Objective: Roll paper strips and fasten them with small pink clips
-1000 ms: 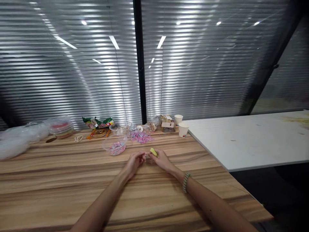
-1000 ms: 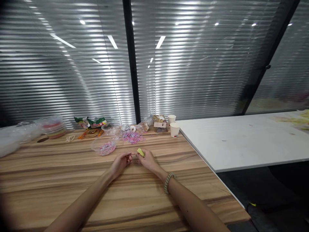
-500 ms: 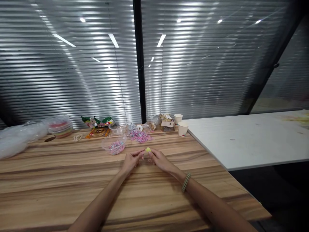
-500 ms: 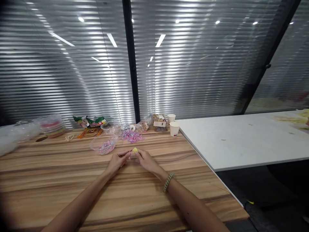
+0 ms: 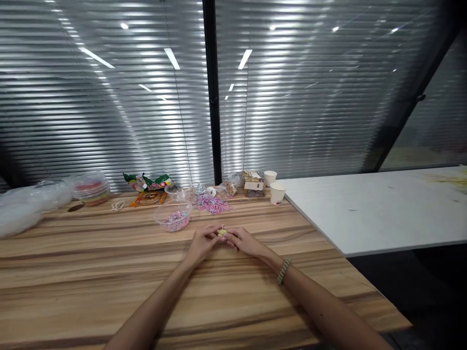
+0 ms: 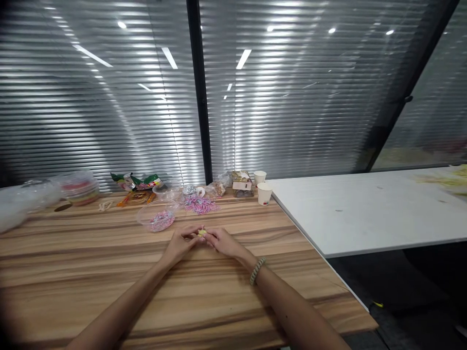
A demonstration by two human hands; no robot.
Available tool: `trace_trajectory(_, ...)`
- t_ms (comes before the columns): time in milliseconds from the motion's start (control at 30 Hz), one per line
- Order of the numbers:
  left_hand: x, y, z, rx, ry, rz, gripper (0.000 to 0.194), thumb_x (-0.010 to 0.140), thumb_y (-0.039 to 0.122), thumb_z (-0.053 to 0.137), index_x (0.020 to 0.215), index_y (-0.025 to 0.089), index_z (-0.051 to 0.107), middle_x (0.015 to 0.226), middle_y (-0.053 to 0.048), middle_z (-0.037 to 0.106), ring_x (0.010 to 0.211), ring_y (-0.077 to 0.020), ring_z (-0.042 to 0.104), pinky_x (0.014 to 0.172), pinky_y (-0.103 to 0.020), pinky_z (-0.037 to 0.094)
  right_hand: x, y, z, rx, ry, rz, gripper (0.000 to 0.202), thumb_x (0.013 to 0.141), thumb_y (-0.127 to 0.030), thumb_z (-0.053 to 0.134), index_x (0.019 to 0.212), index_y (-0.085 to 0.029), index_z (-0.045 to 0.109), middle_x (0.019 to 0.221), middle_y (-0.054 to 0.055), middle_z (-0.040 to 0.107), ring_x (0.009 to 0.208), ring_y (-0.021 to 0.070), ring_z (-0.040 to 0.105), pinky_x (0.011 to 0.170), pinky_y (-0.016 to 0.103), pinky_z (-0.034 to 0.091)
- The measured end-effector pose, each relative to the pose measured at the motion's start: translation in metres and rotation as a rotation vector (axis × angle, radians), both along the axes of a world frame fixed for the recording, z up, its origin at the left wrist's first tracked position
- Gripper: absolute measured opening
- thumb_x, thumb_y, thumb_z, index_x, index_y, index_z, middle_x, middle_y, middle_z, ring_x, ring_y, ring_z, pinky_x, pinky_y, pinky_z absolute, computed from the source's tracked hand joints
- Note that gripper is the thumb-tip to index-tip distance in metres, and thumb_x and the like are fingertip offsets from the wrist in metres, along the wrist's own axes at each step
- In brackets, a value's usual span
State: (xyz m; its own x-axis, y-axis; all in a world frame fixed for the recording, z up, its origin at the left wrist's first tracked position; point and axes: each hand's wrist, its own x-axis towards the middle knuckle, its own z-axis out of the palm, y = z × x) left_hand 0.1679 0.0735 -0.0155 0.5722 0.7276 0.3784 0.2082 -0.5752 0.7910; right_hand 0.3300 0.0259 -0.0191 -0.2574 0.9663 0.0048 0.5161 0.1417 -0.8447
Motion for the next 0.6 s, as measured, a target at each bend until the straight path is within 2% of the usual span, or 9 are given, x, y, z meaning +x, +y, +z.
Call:
trace_trajectory(133,0.0,-0.001,0.0,0.066,-0.012,-0.054,0.026,0.069,0.031,0.058,0.089,0.015,0.065,0.091,-0.007,0.061,0.084,-0.014,0.055,0.074,-0.022,0.042,0.002,-0.004,0.005,-0.109,0.035,0.13,0.067,0.064,-0.066,0.017,0.087,-0.009,0.042,0.063,-0.002,0.041,0.05,-0.012,0.028,0.046,0.002,0.028)
trace_trajectory(267,0.001,0.0,-0.002,0.132,-0.005,-0.011,0.02,0.07,0.031,0.058,0.078,0.015,0.066,0.082,-0.005,0.063,0.077,-0.0135,0.056,0.071,-0.022,0.042,0.004,-0.005,0.009,-0.13,-0.002,0.159,0.066,0.065,-0.066,0.017,0.081,-0.007,0.043,0.067,0.0,0.044,0.055,-0.0115,0.035,0.053,0.002,0.034)
trace_trajectory(433,0.0,0.005,-0.009,0.199,0.035,0.097,0.013,0.069,0.026,0.059,0.076,0.016,0.065,0.075,-0.003,0.064,0.064,-0.0112,0.055,0.062,-0.02,0.041,0.003,-0.007,0.013,-0.059,-0.083,0.12,0.066,0.066,-0.064,0.016,0.085,-0.008,0.047,0.078,0.002,0.051,0.063,-0.0109,0.041,0.062,0.001,0.035)
trace_trajectory(600,-0.003,0.009,-0.016,0.301,0.127,0.158,0.011,0.071,0.022,0.056,0.076,0.018,0.065,0.079,-0.002,0.064,0.071,-0.0124,0.057,0.067,-0.021,0.04,0.001,-0.008,0.012,0.005,-0.134,0.065,0.068,0.067,-0.063,0.015,0.091,-0.01,0.051,0.083,0.002,0.054,0.064,-0.0105,0.04,0.063,0.001,0.033)
